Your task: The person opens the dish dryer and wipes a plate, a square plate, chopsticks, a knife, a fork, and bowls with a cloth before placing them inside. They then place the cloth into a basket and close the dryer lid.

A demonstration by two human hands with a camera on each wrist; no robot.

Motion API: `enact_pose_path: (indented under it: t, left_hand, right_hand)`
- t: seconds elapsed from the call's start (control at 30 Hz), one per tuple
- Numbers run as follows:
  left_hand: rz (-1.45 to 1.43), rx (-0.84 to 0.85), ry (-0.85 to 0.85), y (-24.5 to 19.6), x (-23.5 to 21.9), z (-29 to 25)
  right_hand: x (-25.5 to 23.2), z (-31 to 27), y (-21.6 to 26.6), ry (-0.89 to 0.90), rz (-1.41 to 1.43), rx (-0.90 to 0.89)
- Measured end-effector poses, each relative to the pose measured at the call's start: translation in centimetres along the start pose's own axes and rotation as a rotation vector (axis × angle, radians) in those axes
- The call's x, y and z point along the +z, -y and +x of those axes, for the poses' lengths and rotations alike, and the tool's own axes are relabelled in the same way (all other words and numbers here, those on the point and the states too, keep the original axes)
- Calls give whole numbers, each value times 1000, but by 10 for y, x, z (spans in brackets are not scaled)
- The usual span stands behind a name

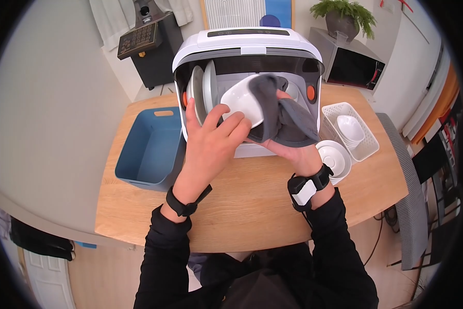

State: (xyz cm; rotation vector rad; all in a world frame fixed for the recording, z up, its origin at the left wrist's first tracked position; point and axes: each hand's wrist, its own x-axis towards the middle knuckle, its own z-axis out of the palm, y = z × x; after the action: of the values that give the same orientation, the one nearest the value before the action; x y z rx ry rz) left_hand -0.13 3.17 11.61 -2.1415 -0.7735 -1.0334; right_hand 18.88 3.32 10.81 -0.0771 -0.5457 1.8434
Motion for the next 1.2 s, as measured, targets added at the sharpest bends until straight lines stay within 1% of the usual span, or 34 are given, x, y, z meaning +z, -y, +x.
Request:
enact_pose_path:
  t: [0.1,0.13,0.17,0.2,0.27,0.33,0.37,0.43,0.47,0.53,0.57,0.63,0.67,0.77,0.83,0.87,0.97,1.07,1.17,1.2]
  left_hand:
    - [73,10,29,2,-1,-2]
    - [101,23,39,2,-3,-1]
    - [129,36,50,2,-4,-1]
    - [146,45,42,3,-5,-1]
    - [180,64,27,7,-5,-1]
    - [128,43,-43,10,-6,0]
    - [103,34,-77,10,-6,0]
    - [-13,28,-40,10,-12,2]
    - [-71,23,-21,10,-15,2]
    - [-262,-30,-86,19,-18,3]
    - [-359,-55,-119,22,-18,4]
    - [-465,-275,-177,25,-16,8]
    - [-517,-387,-205,26,-16,8]
    - [-912,-616,23,19,-13,8]
    - [-1024,-683,-36,11,-6,4]
    - [-1081,-716,-65,9,-4,2]
    - [-1022,-759,-128,6,-2,1]
    - [-1024,-928,-57,13,-3,-1]
    - [-939,-968,-42,13,-4,-1]
    - [-923,-912,-59,11,-3,-1]
  right_hand:
    - [-15,-8,3,94,-372,-69]
    - [-4,-18,-1,107,-746,-233]
    - [7,-28,-5,60,-1116,-411]
    - [17,-32,-8,57,-997,-392]
    - [23,-26,-7,-88,-838,-286]
    - [27,-4,4,-365,-750,-110]
    - [26,-2,5,-367,-815,-137]
    - [18,3,4,-371,-942,-195]
    - [13,5,5,-355,-1015,-275]
    - [8,6,7,-316,-1164,-434]
    - [8,6,11,-309,-1179,-430]
    - [13,2,16,-298,-1209,-425]
    - [16,0,15,-272,-1237,-395]
    - [20,-1,10,-186,-1327,-332]
    - [18,1,4,-132,-1395,-324]
    - [19,1,2,-117,-1384,-329]
    - [21,1,-3,-101,-1562,-581]
    - [43,-9,-12,-495,-1664,-890]
    - [45,-14,-13,-302,-1836,-1372]
    - [45,-16,-16,-237,-1852,-1329]
